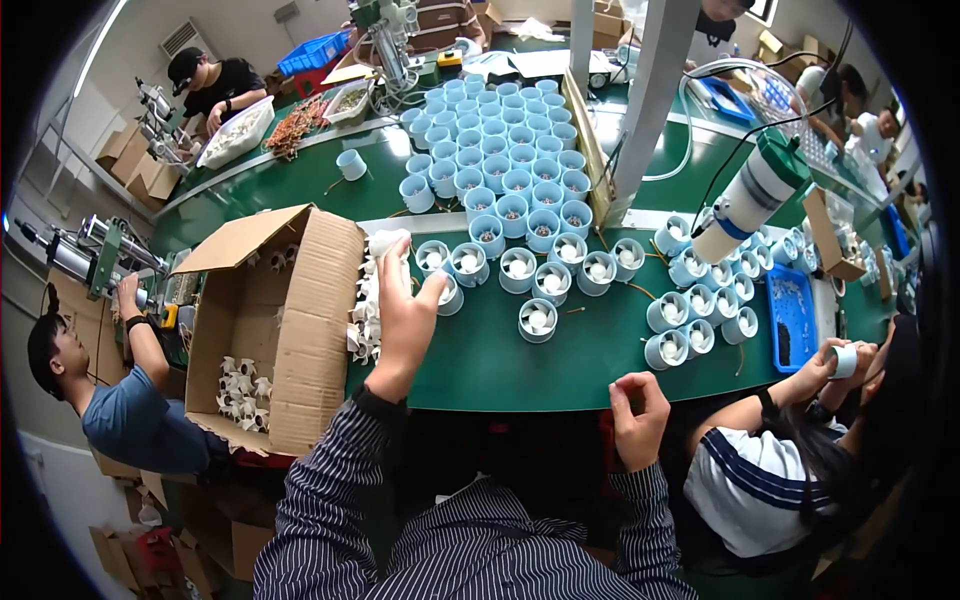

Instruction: The person assembles fans by picking up white fan blades from a box and inserting them into blue fan housings on the table. After filling the housings, the person gathers the completed fan units and places them into a cardboard box on the floor.

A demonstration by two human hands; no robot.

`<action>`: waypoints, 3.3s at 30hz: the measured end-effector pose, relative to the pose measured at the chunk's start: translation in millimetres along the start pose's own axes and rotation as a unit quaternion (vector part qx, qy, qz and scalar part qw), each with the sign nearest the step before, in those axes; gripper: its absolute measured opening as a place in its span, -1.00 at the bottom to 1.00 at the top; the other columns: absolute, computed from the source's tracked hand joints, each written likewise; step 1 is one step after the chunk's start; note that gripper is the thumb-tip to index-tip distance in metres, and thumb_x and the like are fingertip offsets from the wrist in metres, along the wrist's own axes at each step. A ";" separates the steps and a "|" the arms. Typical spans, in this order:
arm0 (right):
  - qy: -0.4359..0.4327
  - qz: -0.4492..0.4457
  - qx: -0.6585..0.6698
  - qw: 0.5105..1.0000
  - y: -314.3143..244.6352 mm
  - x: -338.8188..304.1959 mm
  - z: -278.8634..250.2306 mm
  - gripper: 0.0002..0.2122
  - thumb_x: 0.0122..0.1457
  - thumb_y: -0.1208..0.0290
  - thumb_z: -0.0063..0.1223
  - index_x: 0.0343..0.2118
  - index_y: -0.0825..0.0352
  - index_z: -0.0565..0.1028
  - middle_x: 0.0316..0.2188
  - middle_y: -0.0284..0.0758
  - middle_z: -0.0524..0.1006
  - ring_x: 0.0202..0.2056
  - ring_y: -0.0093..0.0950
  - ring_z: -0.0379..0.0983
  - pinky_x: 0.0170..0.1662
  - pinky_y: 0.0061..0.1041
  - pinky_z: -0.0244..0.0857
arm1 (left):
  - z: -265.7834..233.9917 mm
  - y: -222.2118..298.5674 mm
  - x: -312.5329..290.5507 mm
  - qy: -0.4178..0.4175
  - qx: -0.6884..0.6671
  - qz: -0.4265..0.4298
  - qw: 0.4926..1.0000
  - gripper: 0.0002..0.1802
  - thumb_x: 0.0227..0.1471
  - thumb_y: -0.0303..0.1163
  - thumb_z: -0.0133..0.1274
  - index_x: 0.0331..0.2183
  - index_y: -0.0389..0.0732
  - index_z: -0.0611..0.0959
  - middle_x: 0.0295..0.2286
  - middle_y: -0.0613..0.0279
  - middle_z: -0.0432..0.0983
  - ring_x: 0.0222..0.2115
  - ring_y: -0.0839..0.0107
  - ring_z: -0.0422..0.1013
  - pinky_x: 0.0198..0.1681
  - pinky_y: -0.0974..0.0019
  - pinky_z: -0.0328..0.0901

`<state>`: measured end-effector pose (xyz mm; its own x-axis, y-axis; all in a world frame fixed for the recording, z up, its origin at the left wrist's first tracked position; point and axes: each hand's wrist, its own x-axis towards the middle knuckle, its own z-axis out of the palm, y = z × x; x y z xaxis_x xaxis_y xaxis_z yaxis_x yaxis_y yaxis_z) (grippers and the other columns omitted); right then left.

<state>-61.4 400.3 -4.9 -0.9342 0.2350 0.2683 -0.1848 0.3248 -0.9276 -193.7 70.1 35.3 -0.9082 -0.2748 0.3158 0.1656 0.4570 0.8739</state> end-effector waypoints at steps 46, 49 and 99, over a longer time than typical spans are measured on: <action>-0.064 0.086 -0.081 0.991 -8.0 30.2 18.4 -0.81 0.18 0.60 0.22 -0.15 0.46 0.55 -0.43 -0.19 0.69 -0.42 -0.41 0.65 -0.29 -0.42 0.50 | 218.7 54.8 -53.1 -0.115 -0.144 -0.082 0.979 -0.13 0.13 -0.44 0.08 0.39 -0.47 0.20 0.35 -0.34 0.18 0.39 -0.17 0.14 0.46 0.04 0.07; -0.046 0.091 -0.097 0.990 -10.8 29.7 11.2 -0.84 0.19 0.60 0.23 -0.18 0.47 0.58 -0.42 -0.19 0.69 -0.40 -0.42 0.66 -0.27 -0.43 0.51 | 222.6 59.5 -51.4 -0.142 -0.173 -0.105 0.969 -0.13 0.14 -0.41 0.10 0.40 -0.46 0.21 0.33 -0.35 0.21 0.39 -0.18 0.14 0.47 0.05 0.05; -0.143 -0.096 -0.533 0.829 -39.9 119.8 28.6 -0.65 0.07 0.49 0.23 -0.03 0.24 0.60 -0.19 -0.10 0.62 -0.26 -0.12 0.62 -0.12 -0.16 0.53 | -70.2 -31.8 -109.7 -0.231 -0.019 0.079 0.970 -0.77 0.07 -0.52 0.22 -0.18 -0.32 0.70 -0.18 0.02 0.66 -0.10 0.03 0.51 0.04 0.08 0.39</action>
<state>-174.7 389.3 56.8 -0.9811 -0.0921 0.1701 -0.1066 0.9912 -0.0781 -72.4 26.4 -1.2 -0.9438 0.2082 0.2566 0.3238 0.4279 0.8438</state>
